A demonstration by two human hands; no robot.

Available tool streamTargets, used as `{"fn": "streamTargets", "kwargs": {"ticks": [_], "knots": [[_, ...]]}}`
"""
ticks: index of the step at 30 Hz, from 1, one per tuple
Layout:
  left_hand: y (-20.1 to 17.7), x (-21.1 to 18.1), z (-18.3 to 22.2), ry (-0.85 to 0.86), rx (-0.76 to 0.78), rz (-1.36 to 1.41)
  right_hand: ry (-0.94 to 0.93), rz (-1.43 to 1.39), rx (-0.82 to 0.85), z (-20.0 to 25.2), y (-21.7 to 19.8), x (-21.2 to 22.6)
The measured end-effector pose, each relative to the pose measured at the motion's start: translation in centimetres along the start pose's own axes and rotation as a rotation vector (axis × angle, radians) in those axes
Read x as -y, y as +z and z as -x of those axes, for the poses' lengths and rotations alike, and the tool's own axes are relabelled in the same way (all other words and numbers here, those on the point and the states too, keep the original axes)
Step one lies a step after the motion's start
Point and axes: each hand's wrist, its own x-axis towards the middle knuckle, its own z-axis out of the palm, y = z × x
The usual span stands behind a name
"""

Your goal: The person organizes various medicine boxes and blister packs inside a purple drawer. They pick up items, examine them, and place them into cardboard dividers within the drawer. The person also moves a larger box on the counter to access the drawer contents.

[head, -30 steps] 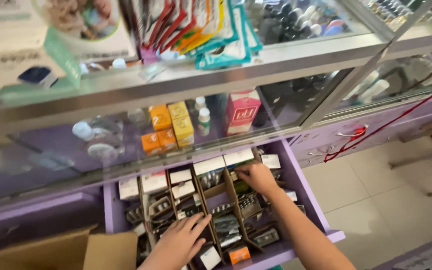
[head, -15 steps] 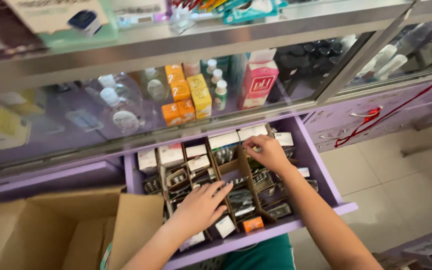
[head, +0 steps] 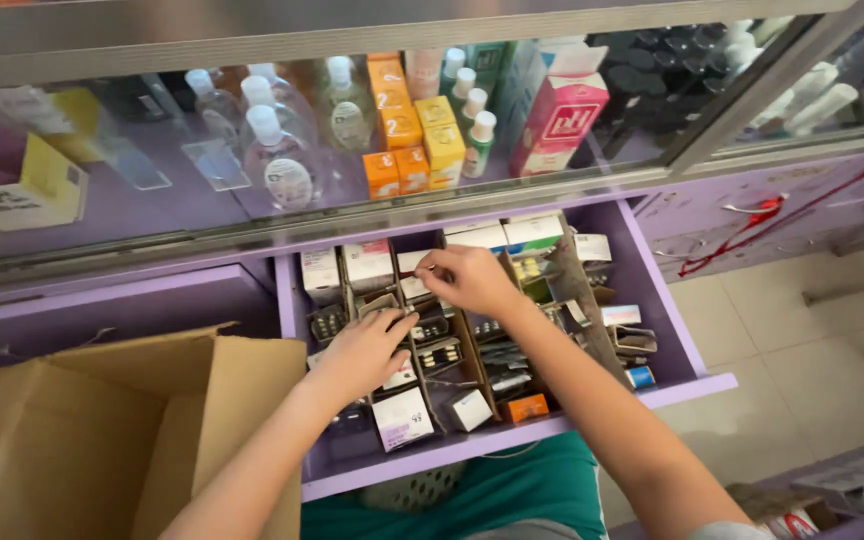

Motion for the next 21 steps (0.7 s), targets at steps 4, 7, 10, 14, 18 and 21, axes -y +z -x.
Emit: {"fn": "streamTargets", "kwargs": {"ticks": [4, 7, 10, 14, 18, 21], "knots": [[-0.8, 0.2, 0.2, -0.021, -0.077, -0.003, -0.024, -0.024, 0.012, 1.0, 2.8, -1.8], [-1.0, -0.4, 1.1, -0.028, -0.111, 0.045, -0.106, 0.023, 0.010, 2.3, 2.9, -2.2], [-1.0, 0.0, 1.1, -0.029, -0.136, 0.059, -0.147, 0.126, -0.026, 1.5, 1.8, -1.1], [-0.6, 0.8, 1.1, -0.063, -0.082, 0.030, -0.090, 0.123, 0.020, 0.4, 1.1, -0.5], [-1.4, 1.5, 1.4, -0.172, 0.041, 0.000, -0.059, 0.070, 0.072, 0.7, 1.2, -1.4], [-0.9, 3.0, 2.3, -0.191, 0.030, 0.021, -0.039, 0.037, 0.094, 0.9, 1.1, -1.6]]}}
